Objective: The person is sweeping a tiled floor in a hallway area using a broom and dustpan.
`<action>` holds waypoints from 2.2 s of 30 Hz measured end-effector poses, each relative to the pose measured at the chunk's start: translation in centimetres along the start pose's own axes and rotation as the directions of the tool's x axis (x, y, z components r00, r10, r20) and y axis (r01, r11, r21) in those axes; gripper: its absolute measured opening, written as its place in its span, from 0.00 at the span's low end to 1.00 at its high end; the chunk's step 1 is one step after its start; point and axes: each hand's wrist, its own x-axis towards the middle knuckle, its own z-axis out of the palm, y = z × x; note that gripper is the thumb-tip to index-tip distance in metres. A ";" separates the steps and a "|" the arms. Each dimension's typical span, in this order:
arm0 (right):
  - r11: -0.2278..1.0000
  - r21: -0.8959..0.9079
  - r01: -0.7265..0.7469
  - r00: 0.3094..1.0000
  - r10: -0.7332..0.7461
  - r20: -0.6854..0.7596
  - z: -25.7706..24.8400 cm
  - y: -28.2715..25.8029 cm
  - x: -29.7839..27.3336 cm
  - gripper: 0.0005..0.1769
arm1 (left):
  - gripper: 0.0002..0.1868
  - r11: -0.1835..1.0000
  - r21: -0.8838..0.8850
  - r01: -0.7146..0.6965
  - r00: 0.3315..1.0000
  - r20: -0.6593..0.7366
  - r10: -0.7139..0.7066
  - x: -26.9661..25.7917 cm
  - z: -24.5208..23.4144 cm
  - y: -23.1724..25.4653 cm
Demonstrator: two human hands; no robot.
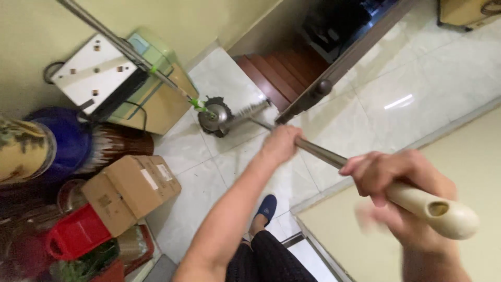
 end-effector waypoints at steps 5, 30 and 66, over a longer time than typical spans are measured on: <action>0.991 -0.115 0.065 0.996 -0.072 -0.057 -1.3 9.5 1.2 0.16 | 0.10 0.992 0.129 0.014 0.997 -0.080 -0.004 6.7 -1.7 -7.5; 0.845 -0.133 -0.518 0.613 0.258 -0.747 11.8 14.2 -14.1 0.08 | 0.11 0.992 -0.089 0.084 0.992 0.103 -0.075 -9.7 9.0 -6.1; 0.726 -0.613 -0.312 0.947 0.290 -0.138 15.2 1.1 -23.4 0.06 | 0.17 0.990 -0.133 0.044 0.985 0.171 -0.020 -27.2 10.8 0.2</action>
